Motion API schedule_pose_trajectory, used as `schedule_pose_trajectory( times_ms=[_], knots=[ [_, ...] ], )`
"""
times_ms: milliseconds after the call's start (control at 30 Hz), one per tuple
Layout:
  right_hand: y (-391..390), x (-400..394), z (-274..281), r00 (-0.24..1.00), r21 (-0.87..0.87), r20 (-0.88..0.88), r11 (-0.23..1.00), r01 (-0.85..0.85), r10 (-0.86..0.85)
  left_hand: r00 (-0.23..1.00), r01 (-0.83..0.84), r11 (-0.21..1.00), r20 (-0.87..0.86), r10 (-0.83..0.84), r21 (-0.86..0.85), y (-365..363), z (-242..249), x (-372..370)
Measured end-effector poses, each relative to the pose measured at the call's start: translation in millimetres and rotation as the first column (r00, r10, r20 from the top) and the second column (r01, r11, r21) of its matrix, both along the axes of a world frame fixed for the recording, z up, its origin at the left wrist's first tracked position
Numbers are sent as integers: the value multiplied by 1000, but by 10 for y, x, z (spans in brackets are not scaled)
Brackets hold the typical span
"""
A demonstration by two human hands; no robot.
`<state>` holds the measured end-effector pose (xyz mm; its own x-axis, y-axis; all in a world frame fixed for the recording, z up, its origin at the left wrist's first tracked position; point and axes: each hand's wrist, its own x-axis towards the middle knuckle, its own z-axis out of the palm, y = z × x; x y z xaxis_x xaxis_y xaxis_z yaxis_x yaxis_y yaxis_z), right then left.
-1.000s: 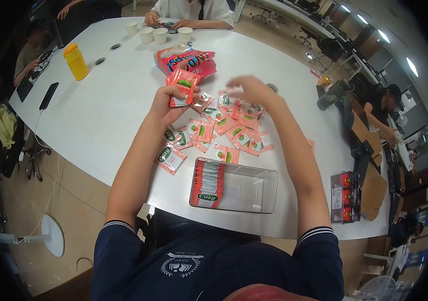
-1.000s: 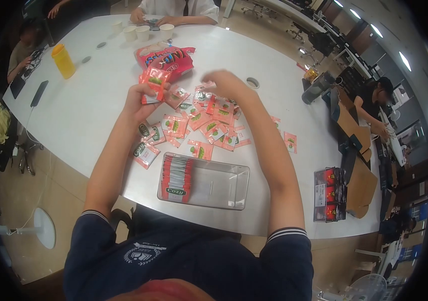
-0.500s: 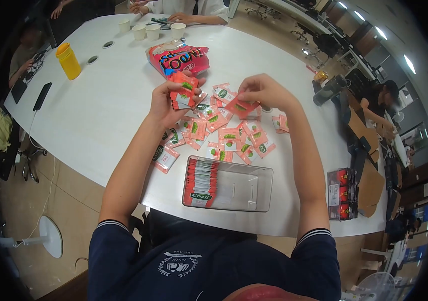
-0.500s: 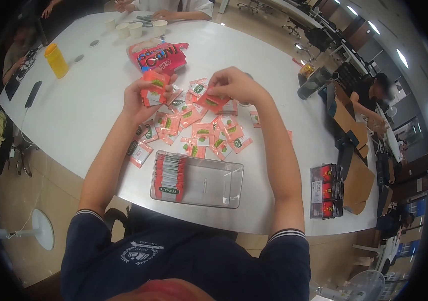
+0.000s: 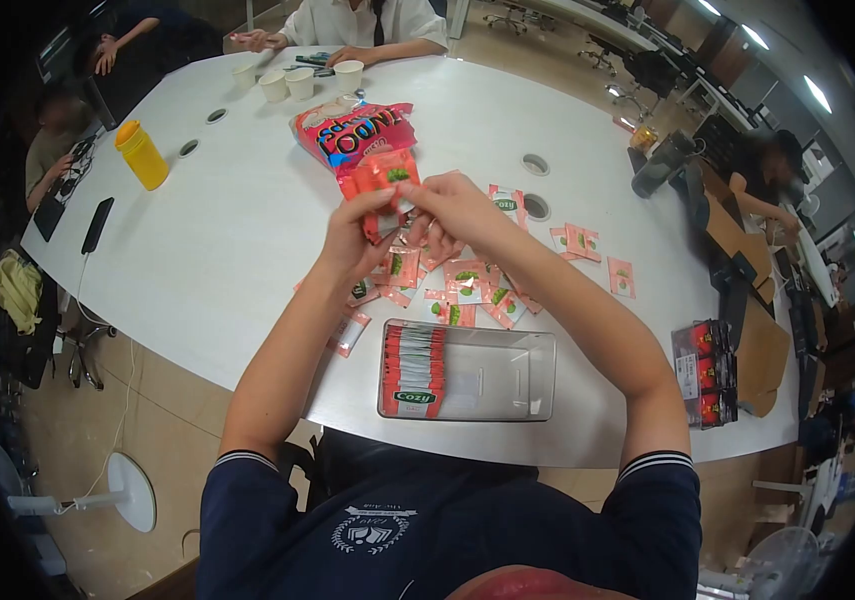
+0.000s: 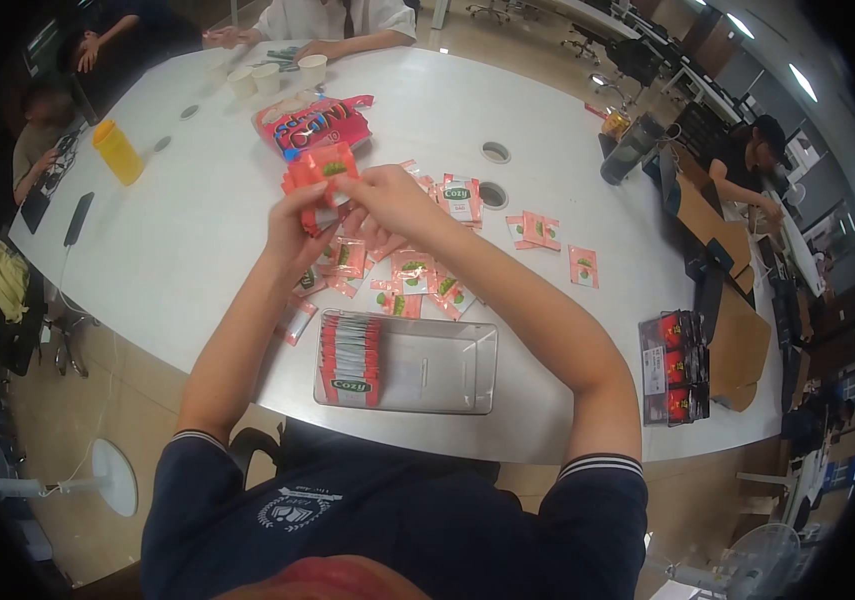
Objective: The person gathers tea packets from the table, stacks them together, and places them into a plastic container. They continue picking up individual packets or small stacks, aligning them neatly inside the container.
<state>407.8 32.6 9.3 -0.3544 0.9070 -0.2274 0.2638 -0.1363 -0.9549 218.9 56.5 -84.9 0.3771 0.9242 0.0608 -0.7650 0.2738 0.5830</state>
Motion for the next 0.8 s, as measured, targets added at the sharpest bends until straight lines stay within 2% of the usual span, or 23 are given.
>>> schedule_pose_trajectory(
  times_ms=[100, 200, 267, 333, 367, 433, 467, 567, 600, 667, 767, 800],
  knots=[
    [97, 111, -48, 989, 149, 137, 986, -80, 59, 991, 8, 999, 135, -14, 46, -322, 513, 97],
    [76, 246, 133, 946, 224, 322, 967, -118, 41, 995, 0, 999, -103, -5, -54, -220, 291, 52],
    [22, 329, 357, 916, 208, 400, 968, -138, 44, 991, -37, 995, -129, 25, -93, -178, 213, 106],
    [231, 601, 388, 907, 325, 415, 943, -78, -68, 998, -63, 993, -1, 64, -95, -172, 213, 179],
    [341, 748, 363, 900, 380, 419, 924, -54, -120, 998, -55, 994, 7, 56, -95, -139, 175, 148],
    [552, 1093, -1, 799, 555, 565, 811, -186, -204, 999, -38, 995, 18, 39, -90, -33, 95, 47],
    [626, 1227, -180, 741, 625, 618, 736, -260, -263, 995, -65, 998, 74, 66, -17, -130, 262, 88],
    [464, 1387, -490, 613, 505, 781, 695, -511, -117, 993, -67, 998, 96, 65, 14, -44, 179, 46],
    [431, 1392, -469, 587, 460, 804, 723, -516, -93, 988, -117, 992, 94, 121, -48, -15, 150, 43],
    [388, 1395, -447, 535, 359, 844, 776, -518, -34, 983, -121, 988, 127, 133, -99, 42, 88, 25],
    [361, 1282, -445, 657, 542, 732, 740, -399, -182, 986, -100, 987, 123, 115, -127, 17, 92, 41],
    [342, 1221, -494, 668, 598, 718, 664, -448, -195, 988, -90, 988, 116, 104, -122, 10, 113, 48]
  ],
)
